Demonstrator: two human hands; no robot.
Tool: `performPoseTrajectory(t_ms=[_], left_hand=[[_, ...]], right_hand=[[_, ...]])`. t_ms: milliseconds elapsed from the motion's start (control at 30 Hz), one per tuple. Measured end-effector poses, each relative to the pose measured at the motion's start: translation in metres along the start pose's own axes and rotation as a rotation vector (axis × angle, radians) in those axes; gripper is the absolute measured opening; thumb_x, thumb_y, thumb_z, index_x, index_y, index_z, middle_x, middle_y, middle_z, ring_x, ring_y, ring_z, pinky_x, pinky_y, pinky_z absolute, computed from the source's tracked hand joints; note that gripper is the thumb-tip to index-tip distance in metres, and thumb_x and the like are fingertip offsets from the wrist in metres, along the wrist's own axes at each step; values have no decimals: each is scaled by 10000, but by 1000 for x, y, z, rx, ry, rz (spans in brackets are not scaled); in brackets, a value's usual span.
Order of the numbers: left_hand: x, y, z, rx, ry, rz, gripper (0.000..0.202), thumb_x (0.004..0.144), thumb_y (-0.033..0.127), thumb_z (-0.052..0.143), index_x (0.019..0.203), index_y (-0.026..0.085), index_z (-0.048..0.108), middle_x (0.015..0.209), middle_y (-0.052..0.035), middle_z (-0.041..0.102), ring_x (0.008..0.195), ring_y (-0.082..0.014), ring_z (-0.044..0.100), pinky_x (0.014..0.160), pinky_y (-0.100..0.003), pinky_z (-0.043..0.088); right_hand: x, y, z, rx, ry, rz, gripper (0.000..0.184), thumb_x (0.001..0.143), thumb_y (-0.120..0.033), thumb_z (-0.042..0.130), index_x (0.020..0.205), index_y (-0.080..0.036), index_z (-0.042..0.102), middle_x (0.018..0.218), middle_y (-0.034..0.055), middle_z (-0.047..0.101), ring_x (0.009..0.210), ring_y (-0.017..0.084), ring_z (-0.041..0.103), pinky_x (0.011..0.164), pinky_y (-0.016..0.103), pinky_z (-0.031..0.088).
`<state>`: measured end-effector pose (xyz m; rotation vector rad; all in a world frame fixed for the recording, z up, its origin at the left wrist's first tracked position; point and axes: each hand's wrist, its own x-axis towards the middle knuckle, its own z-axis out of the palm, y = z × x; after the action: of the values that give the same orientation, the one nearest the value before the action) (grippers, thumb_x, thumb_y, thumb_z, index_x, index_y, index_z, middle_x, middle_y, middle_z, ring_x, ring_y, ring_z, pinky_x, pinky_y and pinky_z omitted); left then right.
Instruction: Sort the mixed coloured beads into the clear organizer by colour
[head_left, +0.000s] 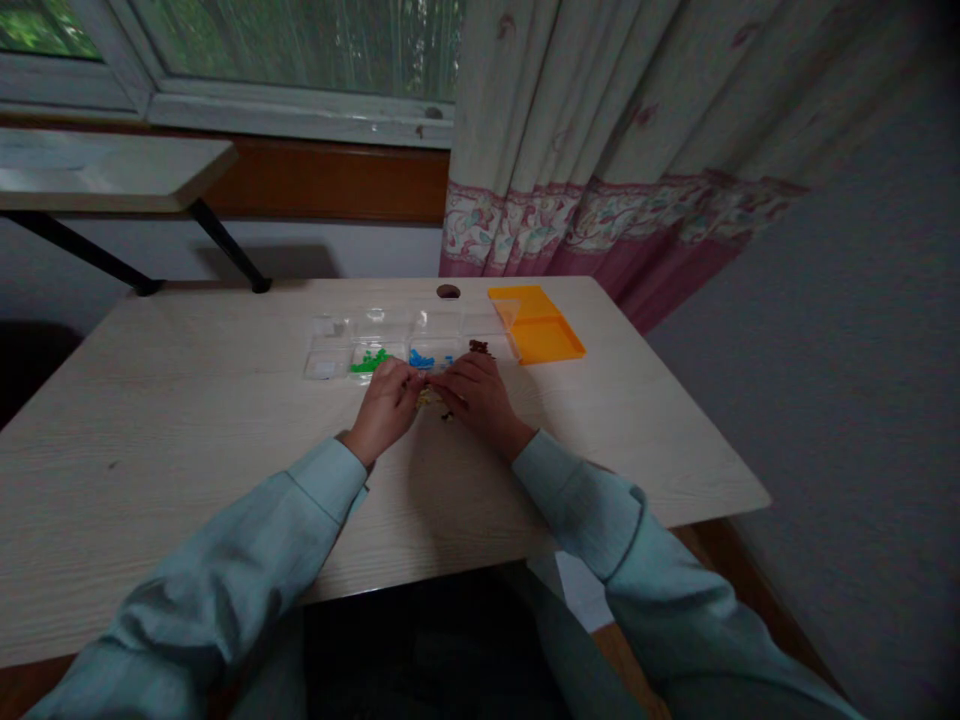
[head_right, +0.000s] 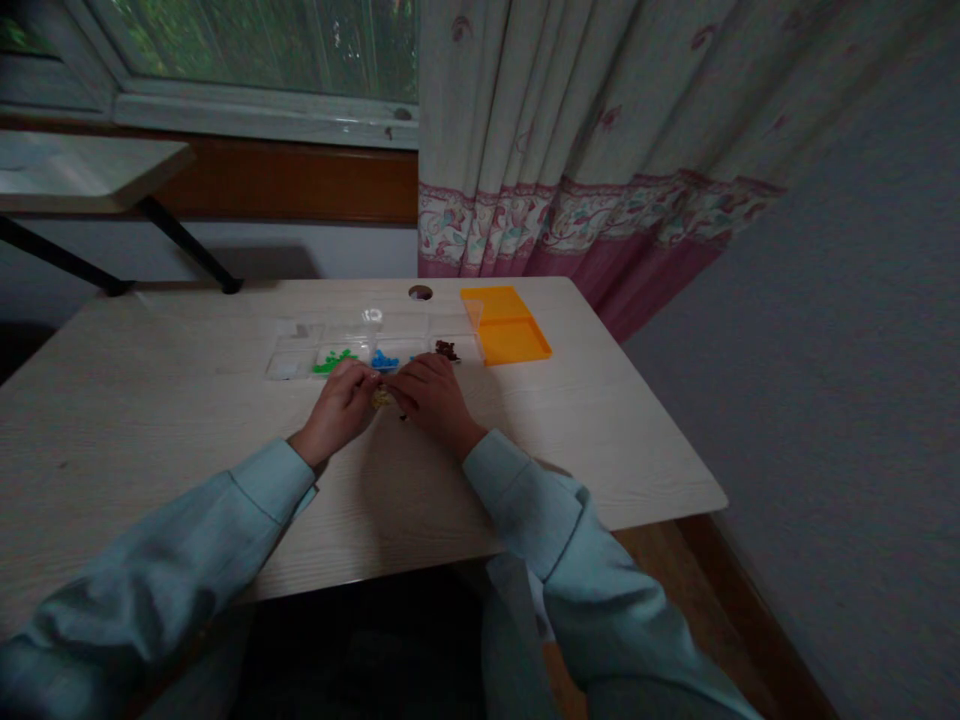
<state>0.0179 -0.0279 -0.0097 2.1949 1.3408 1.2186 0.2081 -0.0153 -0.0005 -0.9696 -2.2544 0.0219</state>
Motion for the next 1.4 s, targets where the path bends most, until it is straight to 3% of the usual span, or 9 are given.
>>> performPoseTrajectory(t_ms=[300,367,533,633,900,1167,1400], left_hand=[[0,1,0,36,-8,-12,234,975,304,421,821,197,561,824,-37,544,851,-181,518,800,-347,454],[0,0,-1,36,1,-18,231,972,290,425,809,197,560,825,-40,552,858,-184,522,804,-351,456],[0,3,-3,22,0,-9,244,972,279,416,805,193,572,833,-45,568,864,-186,530,814,-362,457],[0,5,-3,34,-6,-12,234,968,281,422,810,194,571,813,-39,556,842,-184,526,801,-360,458],[-2,0,-1,64,-13,-5,217,964,275,437,848,182,596,833,-45,563,857,-188,523,807,-358,454],[-2,13,-1,254,-182,55,238,887,215,529,1091,202,652,996,-86,557,981,-247,494,882,-402,434],[-4,17,2,353,-221,77,242,894,219,520,1091,231,661,998,-91,532,956,-256,477,860,-416,432]], right_hand=[[0,2,-1,-7,60,-29,205,937,-327,529,957,-310,733,898,24,697,954,202,561,921,382,389],[2,11,-7,-30,103,46,225,943,-344,518,948,-289,735,881,31,695,943,202,562,912,377,387],[1,46,-20,-164,200,403,267,932,-398,523,894,-247,740,914,52,690,933,226,543,860,393,373],[-1,57,-19,-208,215,485,282,930,-395,514,851,-240,737,928,59,684,947,243,522,845,400,358],[-1,54,-16,-213,202,493,284,943,-372,485,892,-226,724,953,65,681,950,243,514,850,397,347],[2,47,-14,-165,177,454,316,942,-425,493,874,-229,732,930,59,685,927,231,531,826,382,359],[3,42,-14,-172,150,430,324,950,-417,477,887,-225,730,926,68,684,917,228,533,814,375,366]])
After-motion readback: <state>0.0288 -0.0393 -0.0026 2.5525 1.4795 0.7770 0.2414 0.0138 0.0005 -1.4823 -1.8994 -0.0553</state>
